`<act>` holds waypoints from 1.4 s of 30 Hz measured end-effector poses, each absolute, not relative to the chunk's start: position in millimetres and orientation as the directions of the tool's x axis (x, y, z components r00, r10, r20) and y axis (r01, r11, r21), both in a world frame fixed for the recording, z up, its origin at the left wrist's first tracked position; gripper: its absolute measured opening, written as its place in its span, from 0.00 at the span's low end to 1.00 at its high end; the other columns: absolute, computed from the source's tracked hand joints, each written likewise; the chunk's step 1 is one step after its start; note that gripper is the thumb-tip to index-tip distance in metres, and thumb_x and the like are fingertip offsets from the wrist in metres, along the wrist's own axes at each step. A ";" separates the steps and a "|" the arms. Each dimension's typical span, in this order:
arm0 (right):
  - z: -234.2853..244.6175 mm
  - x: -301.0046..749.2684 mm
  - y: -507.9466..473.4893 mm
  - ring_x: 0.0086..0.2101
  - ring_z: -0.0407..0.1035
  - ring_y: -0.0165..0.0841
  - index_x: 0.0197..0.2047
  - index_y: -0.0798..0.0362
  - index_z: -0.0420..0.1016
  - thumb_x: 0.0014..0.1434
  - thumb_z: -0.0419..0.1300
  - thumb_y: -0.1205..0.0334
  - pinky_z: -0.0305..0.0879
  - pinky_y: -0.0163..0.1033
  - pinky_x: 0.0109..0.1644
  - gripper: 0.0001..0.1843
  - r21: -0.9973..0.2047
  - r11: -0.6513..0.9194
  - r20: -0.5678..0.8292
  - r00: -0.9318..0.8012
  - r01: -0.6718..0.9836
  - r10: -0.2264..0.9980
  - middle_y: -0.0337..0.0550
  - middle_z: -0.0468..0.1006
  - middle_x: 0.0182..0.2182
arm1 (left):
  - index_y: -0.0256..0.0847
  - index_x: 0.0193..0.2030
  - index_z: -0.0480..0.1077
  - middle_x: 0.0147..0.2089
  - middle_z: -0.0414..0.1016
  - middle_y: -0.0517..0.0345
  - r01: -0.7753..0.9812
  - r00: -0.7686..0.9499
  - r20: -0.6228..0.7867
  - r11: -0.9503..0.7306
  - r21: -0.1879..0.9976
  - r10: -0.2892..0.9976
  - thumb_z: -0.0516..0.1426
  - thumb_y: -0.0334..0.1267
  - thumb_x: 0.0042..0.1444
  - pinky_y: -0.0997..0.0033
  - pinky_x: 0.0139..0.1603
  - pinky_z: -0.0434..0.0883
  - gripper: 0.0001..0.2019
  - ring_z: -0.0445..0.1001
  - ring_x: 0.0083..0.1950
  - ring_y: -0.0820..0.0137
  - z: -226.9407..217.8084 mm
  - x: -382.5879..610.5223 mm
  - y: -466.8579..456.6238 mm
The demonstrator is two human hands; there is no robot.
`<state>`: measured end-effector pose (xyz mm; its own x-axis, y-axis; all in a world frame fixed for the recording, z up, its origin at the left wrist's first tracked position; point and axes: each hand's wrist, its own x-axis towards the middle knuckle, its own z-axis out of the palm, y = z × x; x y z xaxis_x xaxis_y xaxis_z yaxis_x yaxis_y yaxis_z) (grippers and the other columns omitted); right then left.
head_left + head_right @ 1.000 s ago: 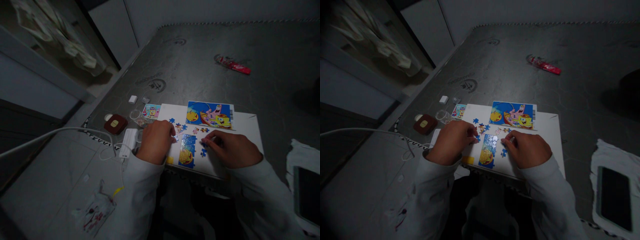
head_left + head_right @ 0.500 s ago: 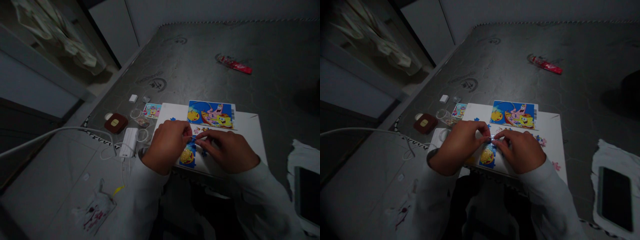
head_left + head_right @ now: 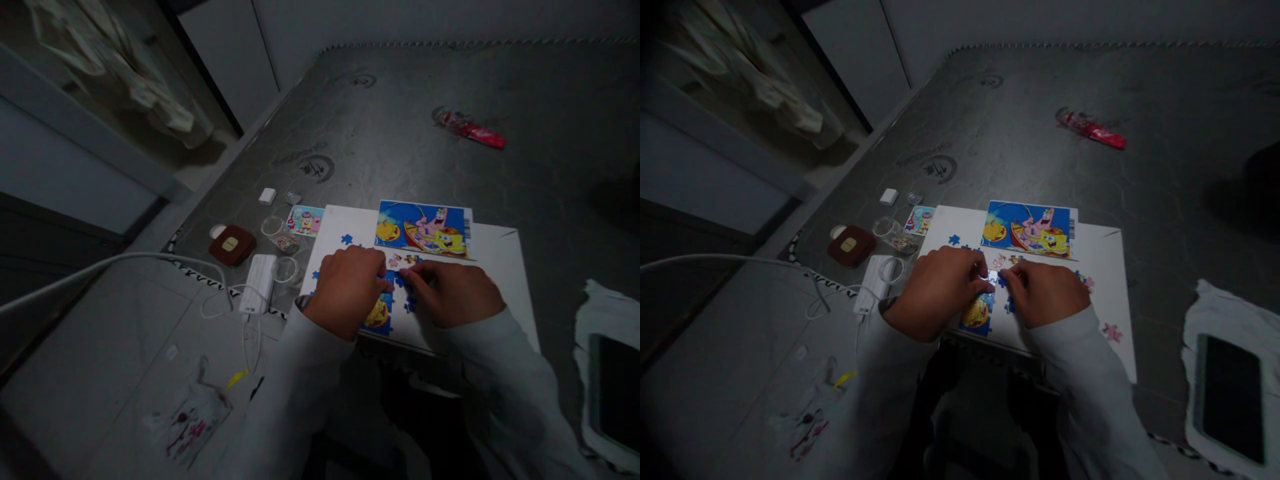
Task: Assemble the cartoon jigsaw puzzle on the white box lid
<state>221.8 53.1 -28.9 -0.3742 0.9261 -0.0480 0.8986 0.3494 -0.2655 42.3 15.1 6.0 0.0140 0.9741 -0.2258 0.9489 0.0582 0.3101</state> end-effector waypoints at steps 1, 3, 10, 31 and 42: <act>-28.0 219.9 51.1 0.31 0.74 0.43 0.39 0.47 0.84 0.66 0.54 0.46 0.53 0.42 0.31 0.20 -0.244 0.327 -0.049 -0.349 0.913 0.936 0.46 0.83 0.31 | 0.47 0.42 0.79 0.41 0.82 0.55 0.950 0.019 -0.233 0.056 0.307 0.972 0.67 0.50 0.56 0.60 0.41 0.69 0.13 0.79 0.44 0.56 5.5 43.3 15.3; -26.0 217.2 48.3 0.30 0.73 0.42 0.38 0.47 0.83 0.66 0.54 0.46 0.51 0.42 0.30 0.20 -0.218 0.303 -0.052 -0.321 0.928 0.946 0.46 0.83 0.31 | 0.47 0.42 0.78 0.41 0.82 0.54 0.953 0.025 -0.236 0.048 0.300 0.971 0.67 0.50 0.55 0.60 0.40 0.69 0.12 0.79 0.44 0.56 4.9 44.8 15.4; -28.1 217.4 53.1 0.29 0.72 0.41 0.35 0.47 0.80 0.66 0.53 0.47 0.51 0.42 0.30 0.19 -0.222 0.325 -0.083 -0.350 0.919 0.933 0.45 0.82 0.30 | 0.46 0.43 0.78 0.40 0.81 0.54 0.956 0.026 -0.235 0.044 0.290 0.972 0.66 0.50 0.57 0.60 0.41 0.70 0.12 0.79 0.44 0.56 5.7 44.1 15.2; -37.0 227.0 62.0 0.28 0.73 0.37 0.35 0.46 0.81 0.60 0.60 0.51 0.55 0.40 0.29 0.11 -0.366 0.354 -0.029 -0.391 0.861 0.920 0.40 0.81 0.26 | 0.47 0.44 0.78 0.42 0.82 0.52 0.961 0.030 -0.248 0.040 0.272 0.968 0.65 0.49 0.58 0.61 0.42 0.70 0.12 0.79 0.45 0.56 7.3 47.0 15.9; -26.7 227.8 57.4 0.28 0.73 0.37 0.40 0.45 0.84 0.58 0.66 0.53 0.56 0.41 0.31 0.10 -0.295 0.332 -0.083 -0.370 0.896 0.925 0.37 0.79 0.25 | 0.47 0.43 0.78 0.41 0.82 0.53 0.959 -0.004 -0.222 0.067 0.276 0.975 0.66 0.46 0.57 0.59 0.42 0.69 0.10 0.79 0.44 0.55 10.8 41.1 12.4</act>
